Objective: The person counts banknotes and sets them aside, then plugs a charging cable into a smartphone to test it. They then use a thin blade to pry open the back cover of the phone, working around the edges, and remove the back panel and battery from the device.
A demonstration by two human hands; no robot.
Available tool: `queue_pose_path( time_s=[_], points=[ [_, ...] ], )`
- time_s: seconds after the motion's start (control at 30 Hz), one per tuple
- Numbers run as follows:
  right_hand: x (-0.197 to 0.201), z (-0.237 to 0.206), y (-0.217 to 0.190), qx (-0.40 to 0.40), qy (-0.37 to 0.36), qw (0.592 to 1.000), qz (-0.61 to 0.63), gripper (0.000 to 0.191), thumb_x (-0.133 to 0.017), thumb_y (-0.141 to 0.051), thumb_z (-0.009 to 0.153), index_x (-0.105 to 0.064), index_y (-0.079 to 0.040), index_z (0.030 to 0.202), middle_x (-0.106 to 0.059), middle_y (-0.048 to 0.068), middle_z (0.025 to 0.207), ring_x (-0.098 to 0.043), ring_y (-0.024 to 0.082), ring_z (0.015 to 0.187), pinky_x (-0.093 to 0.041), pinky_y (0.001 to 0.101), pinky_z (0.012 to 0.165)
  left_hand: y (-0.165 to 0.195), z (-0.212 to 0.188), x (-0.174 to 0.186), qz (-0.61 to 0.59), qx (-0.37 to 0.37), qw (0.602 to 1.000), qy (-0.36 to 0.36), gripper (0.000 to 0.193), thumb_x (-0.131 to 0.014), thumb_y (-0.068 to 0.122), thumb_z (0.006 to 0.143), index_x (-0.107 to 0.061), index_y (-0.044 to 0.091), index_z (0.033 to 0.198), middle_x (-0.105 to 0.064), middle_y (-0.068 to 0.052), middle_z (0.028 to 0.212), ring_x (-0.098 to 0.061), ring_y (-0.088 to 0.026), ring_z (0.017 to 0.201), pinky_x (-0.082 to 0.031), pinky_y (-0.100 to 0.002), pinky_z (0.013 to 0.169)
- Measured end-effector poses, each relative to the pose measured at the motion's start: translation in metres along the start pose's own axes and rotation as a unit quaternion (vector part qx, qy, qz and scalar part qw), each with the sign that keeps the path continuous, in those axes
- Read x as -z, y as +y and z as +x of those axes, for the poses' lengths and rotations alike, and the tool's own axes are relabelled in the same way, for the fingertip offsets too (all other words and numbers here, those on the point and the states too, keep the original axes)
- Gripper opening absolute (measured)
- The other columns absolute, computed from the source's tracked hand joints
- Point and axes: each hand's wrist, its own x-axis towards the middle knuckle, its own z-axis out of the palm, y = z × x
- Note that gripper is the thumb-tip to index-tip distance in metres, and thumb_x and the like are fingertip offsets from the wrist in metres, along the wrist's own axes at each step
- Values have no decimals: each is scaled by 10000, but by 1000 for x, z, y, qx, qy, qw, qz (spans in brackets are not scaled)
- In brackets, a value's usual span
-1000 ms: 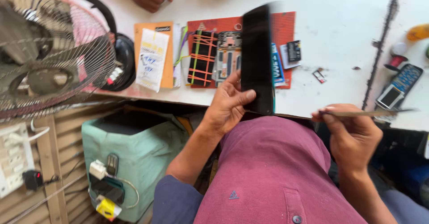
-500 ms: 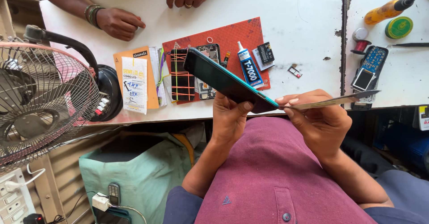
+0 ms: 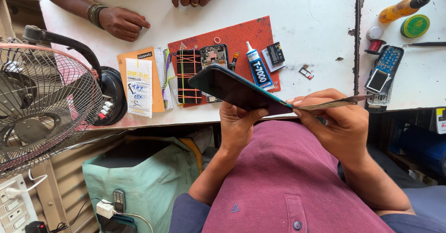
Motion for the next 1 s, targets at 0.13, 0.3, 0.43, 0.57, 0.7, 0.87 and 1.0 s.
queue_pose_path(
  time_s=[0.13,0.3,0.43,0.57,0.7,0.87,1.0],
  points=[
    [3,-1,0,-9,-8,1000,-25,202,-774,84,886,-735,11,1071,-737,124,1082,-744,176,952,-610,263,798,2,-1,0,18,7,1000,-16,560,-715,-205,912,-576,62,1384,-734,-137,1232,-724,-238,1153,-614,-391,1025],
    [0,0,4,8,-11,997,-73,224,-777,54,909,-746,-28,1115,-742,105,1102,-745,168,950,-619,266,805,-1,1,1,14,16,1000,-17,565,-680,-189,937,-557,91,1413,-736,-132,1215,-722,-222,1147,-606,-386,1046],
    [0,0,7,80,-36,986,-139,273,-782,34,885,-739,-57,1138,-739,101,1091,-746,187,934,-602,290,801,-1,0,5,17,25,999,-15,509,-672,-172,954,-569,87,1380,-739,-125,1190,-724,-216,1141,-609,-389,1043],
    [4,1,14,106,-64,979,-160,317,-786,10,846,-738,-66,1150,-739,109,1101,-744,213,953,-602,306,815,-2,-2,9,36,40,999,-7,462,-677,-168,959,-584,72,1343,-737,-127,1189,-722,-213,1135,-605,-385,1043],
    [-2,0,22,71,-42,988,-133,227,-795,33,881,-747,-43,1089,-745,95,1062,-750,172,919,-602,262,760,-2,-5,9,65,55,996,4,439,-693,-147,957,-583,69,1324,-738,-120,1144,-729,-207,1083,-624,-384,1002],
    [-3,-2,24,-28,-28,999,26,202,-746,92,890,-742,22,1079,-738,114,1087,-731,160,974,-627,268,847,-2,-8,4,70,68,995,-4,423,-718,-145,926,-605,50,1284,-734,-95,1164,-715,-184,1104,-601,-341,1005],
    [-4,0,23,-35,-11,998,56,186,-747,111,893,-734,47,1067,-735,128,1094,-724,160,987,-623,270,863,-3,-10,0,103,86,991,-16,360,-737,-128,921,-652,22,1238,-744,-96,1149,-721,-177,1070,-604,-328,971]
  ],
)
